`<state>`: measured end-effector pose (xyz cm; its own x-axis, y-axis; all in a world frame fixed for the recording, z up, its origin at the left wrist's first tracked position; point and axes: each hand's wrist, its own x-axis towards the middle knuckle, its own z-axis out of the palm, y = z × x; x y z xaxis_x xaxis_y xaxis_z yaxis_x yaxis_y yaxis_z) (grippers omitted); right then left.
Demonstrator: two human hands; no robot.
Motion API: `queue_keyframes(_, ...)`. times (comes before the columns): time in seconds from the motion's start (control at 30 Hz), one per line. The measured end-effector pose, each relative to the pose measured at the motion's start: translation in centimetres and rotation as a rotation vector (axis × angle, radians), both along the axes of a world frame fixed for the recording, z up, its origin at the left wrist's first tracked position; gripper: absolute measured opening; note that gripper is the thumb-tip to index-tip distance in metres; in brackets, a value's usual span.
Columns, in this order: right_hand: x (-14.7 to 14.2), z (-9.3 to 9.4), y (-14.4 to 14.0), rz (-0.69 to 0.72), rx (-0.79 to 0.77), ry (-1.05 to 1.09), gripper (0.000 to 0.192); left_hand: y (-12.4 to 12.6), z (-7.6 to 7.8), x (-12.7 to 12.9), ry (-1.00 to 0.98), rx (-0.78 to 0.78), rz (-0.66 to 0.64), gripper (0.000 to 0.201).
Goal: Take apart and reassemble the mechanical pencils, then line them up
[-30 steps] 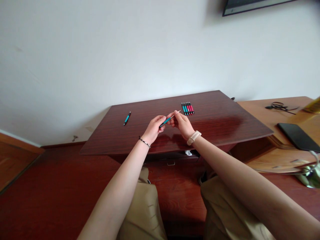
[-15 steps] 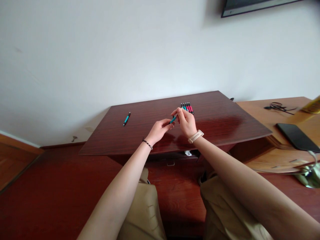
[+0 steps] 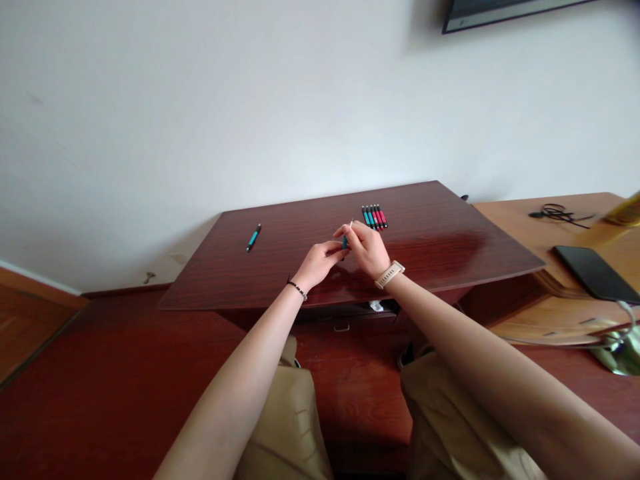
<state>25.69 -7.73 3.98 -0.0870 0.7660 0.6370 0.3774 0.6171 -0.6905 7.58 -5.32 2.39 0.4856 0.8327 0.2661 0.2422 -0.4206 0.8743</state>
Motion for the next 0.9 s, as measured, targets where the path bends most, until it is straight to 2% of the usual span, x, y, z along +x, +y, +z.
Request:
queue_keyframes(0.17,0.3,-0.2,0.5,-0.030,-0.015,-0.010,0.069,-0.2,0.0,-0.1,0.043,-0.001,-0.003,0.038)
queue_keyframes(0.43,0.2,-1.0,1.0,0.122,-0.272,0.221,0.069,-0.4,0.1,-0.2,0.098,-0.017,0.012,0.044)
queue_keyframes(0.53,0.1,-1.1,1.1,0.169,-0.301,0.277,0.071,-0.3,-0.2,-0.3,0.056,-0.047,-0.003,0.043)
queue_keyframes(0.7,0.2,-0.8,1.2,0.120,-0.290,0.350,0.072,0.0,-0.4,-0.3,0.008,-0.090,-0.008,0.040)
queue_keyframes(0.9,0.5,-0.8,1.5,0.053,-0.308,0.397,0.074,0.2,-0.4,-0.6,0.071,-0.058,0.021,0.043)
